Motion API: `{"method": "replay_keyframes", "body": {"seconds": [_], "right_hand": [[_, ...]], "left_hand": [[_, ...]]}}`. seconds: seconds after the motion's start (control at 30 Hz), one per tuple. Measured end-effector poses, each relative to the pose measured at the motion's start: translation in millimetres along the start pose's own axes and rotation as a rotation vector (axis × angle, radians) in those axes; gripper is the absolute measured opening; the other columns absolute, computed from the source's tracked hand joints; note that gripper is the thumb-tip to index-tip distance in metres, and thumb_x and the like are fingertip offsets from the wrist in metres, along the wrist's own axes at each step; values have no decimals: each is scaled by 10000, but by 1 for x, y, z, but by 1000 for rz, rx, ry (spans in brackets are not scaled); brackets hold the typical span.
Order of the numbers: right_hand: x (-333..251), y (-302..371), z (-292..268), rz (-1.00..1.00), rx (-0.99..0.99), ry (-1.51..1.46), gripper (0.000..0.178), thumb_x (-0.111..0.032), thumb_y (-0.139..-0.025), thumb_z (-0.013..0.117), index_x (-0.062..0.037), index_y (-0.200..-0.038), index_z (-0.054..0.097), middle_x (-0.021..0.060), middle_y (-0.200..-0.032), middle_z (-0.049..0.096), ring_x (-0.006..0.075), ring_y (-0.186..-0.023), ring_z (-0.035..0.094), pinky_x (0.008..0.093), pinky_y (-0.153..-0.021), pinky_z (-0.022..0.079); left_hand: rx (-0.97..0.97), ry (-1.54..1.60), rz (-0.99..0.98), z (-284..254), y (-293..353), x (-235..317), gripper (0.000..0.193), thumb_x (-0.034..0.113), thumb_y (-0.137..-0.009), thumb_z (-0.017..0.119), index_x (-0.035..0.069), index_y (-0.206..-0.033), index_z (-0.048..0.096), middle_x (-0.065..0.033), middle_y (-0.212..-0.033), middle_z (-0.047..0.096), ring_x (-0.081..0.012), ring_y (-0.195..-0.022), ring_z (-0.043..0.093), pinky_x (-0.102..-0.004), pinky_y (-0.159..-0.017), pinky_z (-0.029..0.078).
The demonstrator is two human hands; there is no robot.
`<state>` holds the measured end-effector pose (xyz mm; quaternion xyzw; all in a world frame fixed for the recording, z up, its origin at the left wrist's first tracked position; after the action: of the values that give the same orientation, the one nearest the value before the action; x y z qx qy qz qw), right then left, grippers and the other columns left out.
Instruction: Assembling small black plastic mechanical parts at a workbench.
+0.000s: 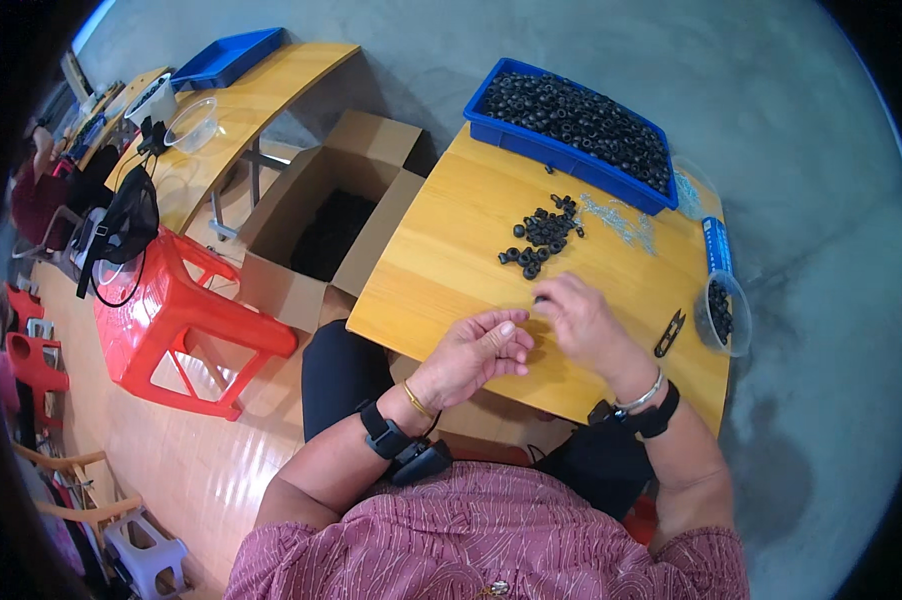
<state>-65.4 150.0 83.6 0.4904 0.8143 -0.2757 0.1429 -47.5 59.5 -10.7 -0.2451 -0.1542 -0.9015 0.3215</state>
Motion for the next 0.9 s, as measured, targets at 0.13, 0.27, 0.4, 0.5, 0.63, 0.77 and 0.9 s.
{"method": "replay_keyframes", "body": {"seconds": [0.13,0.27,0.4,0.5,0.63,0.77,0.9], "right_hand": [[-32,8,7,-112,20,-74,130,12,-750,531,-2,-875,561,135,-743,505,284,-697,523,335,-590,440],[-34,15,11,-113,30,-195,133,3,-716,555,-14,-848,558,126,-737,483,282,-703,507,348,-622,438],[-34,10,7,-123,-1,-244,111,-27,-776,526,-11,-878,565,133,-741,510,283,-687,520,337,-616,434],[30,-1,-16,144,107,-250,111,-65,-808,510,-12,-864,589,143,-754,569,286,-677,547,326,-609,440],[128,-10,-43,323,262,106,87,-55,-776,531,-19,-833,586,161,-803,600,314,-719,578,368,-653,459],[167,-23,-42,389,238,178,95,-64,-774,534,-24,-850,575,164,-823,599,327,-759,580,394,-691,460],[165,-36,-30,398,123,300,89,-95,-786,539,-39,-851,562,159,-873,581,327,-817,567,412,-723,452]], "left_hand": [[6,-31,2,-5,-3,-1,220,184,-884,495,6,-1007,535,-81,-845,579,-135,-714,546,-273,-643,470],[-63,6,-35,1,-1,0,189,196,-862,537,16,-892,586,-52,-762,583,-104,-642,517,-239,-570,435],[-67,35,-59,-2,4,3,167,170,-854,548,16,-901,590,-45,-761,582,-101,-640,512,-243,-567,438],[40,-53,-110,-2,3,1,135,120,-842,565,5,-910,583,-60,-751,576,-106,-583,511,-238,-551,452],[-34,22,-43,1,0,4,158,77,-838,557,3,-976,578,-72,-789,588,-118,-618,541,-249,-597,483],[-60,23,-62,3,1,3,187,73,-843,537,-6,-1011,557,-84,-835,572,-140,-679,531,-270,-638,467],[-64,37,-68,1,1,3,193,74,-843,536,-7,-1018,554,-87,-845,571,-143,-689,536,-275,-647,468]]}}
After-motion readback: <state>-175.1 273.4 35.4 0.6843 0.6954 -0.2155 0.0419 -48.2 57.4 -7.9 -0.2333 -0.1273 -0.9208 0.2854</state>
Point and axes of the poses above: each hand's wrist, its own y-axis away from the middle knuckle, its own z-axis out of the palm, x = y × z, the point moved 8 cm from there along -y, towards the middle knuckle
